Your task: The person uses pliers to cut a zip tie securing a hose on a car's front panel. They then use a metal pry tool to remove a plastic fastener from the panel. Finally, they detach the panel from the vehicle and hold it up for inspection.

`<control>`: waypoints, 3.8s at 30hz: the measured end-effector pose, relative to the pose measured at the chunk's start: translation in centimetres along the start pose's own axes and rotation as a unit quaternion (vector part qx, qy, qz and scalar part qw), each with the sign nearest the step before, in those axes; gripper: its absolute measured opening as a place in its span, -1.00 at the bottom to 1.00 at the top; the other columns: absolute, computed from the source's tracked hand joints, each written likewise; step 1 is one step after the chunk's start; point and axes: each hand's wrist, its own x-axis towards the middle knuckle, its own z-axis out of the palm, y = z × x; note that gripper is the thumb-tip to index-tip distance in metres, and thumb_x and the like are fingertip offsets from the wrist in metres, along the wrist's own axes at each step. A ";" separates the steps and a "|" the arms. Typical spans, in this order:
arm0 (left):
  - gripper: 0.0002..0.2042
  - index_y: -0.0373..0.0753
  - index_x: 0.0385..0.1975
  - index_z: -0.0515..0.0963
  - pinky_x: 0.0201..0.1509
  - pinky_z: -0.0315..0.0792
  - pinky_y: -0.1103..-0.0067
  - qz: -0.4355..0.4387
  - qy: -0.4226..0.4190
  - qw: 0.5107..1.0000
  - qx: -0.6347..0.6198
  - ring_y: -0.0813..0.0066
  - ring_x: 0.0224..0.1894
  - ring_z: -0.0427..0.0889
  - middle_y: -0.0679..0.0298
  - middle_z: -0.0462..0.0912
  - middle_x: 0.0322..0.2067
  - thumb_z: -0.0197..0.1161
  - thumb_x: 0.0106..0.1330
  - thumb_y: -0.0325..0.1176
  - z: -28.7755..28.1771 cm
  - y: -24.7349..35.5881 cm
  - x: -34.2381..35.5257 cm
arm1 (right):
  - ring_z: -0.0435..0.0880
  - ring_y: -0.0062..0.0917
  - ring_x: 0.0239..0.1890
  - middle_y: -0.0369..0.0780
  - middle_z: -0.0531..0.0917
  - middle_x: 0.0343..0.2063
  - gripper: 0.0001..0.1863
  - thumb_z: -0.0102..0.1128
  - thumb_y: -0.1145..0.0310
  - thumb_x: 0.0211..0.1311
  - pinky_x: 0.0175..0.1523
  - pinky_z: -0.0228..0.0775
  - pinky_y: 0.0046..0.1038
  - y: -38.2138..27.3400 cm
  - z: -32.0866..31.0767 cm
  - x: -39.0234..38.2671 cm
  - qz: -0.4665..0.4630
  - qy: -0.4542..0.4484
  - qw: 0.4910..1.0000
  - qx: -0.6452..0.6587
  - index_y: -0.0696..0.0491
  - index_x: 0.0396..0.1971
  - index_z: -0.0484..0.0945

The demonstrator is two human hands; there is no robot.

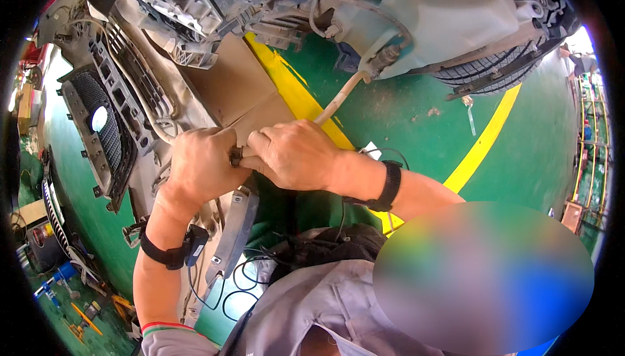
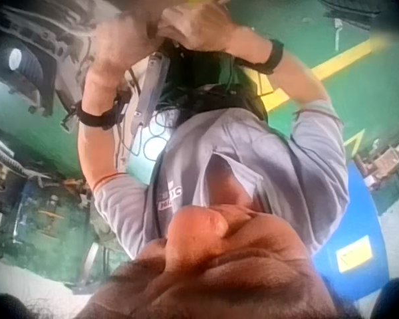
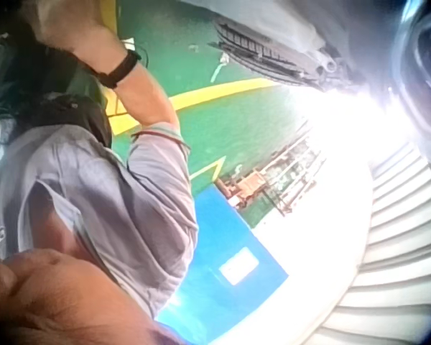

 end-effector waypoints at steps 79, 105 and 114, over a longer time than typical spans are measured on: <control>-0.89 -0.25 -0.31 0.51 -0.31 0.47 0.29 0.062 0.069 0.989 -0.119 0.03 -0.39 0.61 0.16 0.60 -0.44 0.31 0.31 -0.42 -0.8 -1.0 -2.5 | 0.69 0.04 -0.30 0.05 0.69 -0.47 -0.70 0.22 0.18 0.36 -0.18 0.51 -0.11 1.1 -2.5 2.8 0.081 -0.195 0.959 0.191 0.15 -0.36 0.59; -0.47 -0.34 0.21 0.50 0.39 0.28 0.15 -0.043 0.094 0.994 -0.023 -0.13 0.24 0.47 -0.07 0.56 0.16 0.36 0.32 -0.17 0.3 -1.6 -3.0 | 0.61 -0.29 -0.14 -0.24 0.65 -0.30 -0.74 0.35 0.24 0.23 0.03 0.40 -0.20 2.2 -0.4 -2.7 0.060 0.073 0.995 -0.034 0.05 -0.17 0.62; -0.52 -0.36 0.20 0.48 0.37 0.31 0.17 -0.022 0.025 0.999 0.005 -0.17 0.23 0.47 -0.09 0.54 0.18 0.35 0.32 -0.33 1.6 -1.1 0.7 | 0.66 -0.22 -0.01 -0.18 0.72 -0.11 -0.81 0.22 0.45 0.34 0.15 0.49 -0.26 1.9 0.9 -7.1 0.168 0.199 0.954 0.152 0.12 -0.09 0.64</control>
